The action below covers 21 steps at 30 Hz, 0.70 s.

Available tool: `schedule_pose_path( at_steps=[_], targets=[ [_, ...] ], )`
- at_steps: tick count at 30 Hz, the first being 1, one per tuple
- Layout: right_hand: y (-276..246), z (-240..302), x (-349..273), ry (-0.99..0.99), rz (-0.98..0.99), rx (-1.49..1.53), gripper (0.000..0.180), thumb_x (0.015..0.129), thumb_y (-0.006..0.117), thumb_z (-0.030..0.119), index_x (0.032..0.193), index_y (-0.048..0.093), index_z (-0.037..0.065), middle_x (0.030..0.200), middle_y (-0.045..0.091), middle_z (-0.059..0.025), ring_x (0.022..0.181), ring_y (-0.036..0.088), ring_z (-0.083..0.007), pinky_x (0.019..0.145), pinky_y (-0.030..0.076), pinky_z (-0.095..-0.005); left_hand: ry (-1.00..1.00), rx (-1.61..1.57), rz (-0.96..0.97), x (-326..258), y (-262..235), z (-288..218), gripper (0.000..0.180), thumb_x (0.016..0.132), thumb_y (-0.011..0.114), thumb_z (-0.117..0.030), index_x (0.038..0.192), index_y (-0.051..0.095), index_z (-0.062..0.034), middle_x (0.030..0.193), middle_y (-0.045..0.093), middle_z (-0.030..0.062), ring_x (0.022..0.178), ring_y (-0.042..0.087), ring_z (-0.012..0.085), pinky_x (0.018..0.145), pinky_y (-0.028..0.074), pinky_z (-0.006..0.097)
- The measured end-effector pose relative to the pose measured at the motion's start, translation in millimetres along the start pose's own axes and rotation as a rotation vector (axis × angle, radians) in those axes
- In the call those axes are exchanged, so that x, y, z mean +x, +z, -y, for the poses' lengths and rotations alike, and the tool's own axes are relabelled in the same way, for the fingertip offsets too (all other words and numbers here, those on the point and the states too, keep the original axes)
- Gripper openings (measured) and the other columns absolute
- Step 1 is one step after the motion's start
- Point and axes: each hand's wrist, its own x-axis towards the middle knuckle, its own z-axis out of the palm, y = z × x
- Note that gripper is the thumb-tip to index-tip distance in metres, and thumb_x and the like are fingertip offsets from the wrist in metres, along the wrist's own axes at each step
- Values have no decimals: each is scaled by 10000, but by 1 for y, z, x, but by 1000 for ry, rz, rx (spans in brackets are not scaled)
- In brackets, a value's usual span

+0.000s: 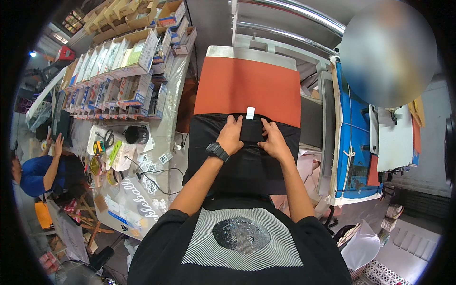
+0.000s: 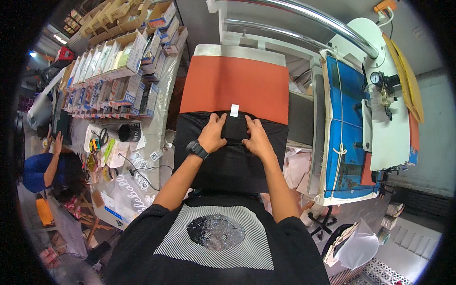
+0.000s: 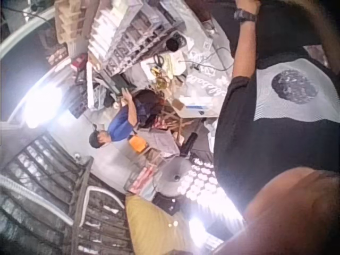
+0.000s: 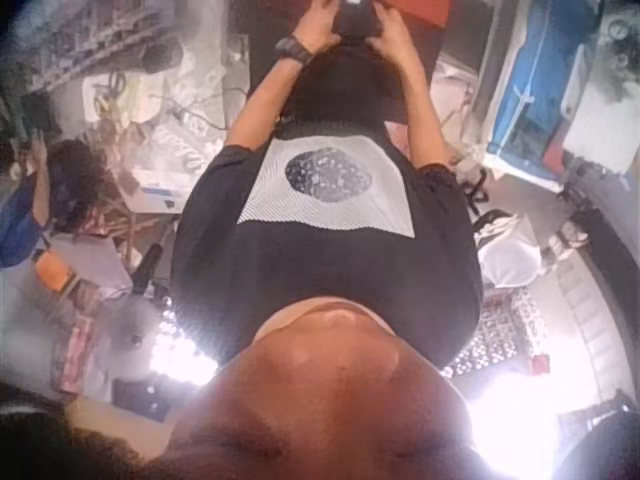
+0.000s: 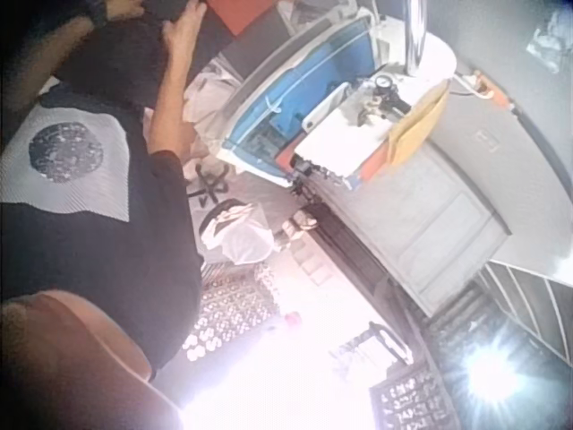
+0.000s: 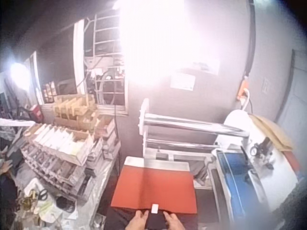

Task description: The person cuts a graphic from a sheet with scissors, places a black t-shirt on a heat press machine, positions the graphic and a small label on the garment, and then pulls down the heat press lever.

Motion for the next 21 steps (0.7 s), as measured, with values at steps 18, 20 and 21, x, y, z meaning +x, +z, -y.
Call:
schedule_pose_path(
  at_steps=[18,20,21],
  targets=[
    [-5,5,10,-95,34,-83,817,626,729,7,1400,468,17,1047,501,-146,884,573,-271,841,517,-364,43,-180,117,6,-28,14,889,597,824,-13,1417,482,-17,1062,494,112,783,588,212,767,537,327],
    [-6,4,9,-70,39,-60,840,620,751,11,1409,466,23,1050,502,-140,887,571,-264,845,517,-361,38,-210,111,4,-23,17,890,600,819,-18,1421,477,-16,1067,495,117,782,588,216,772,539,328],
    [-9,2,8,-58,43,-54,855,615,766,14,1415,464,27,1052,504,-136,889,571,-260,847,517,-360,35,-225,106,3,-21,19,890,602,816,-21,1424,475,-15,1070,495,120,782,588,218,774,540,328]
  ],
)
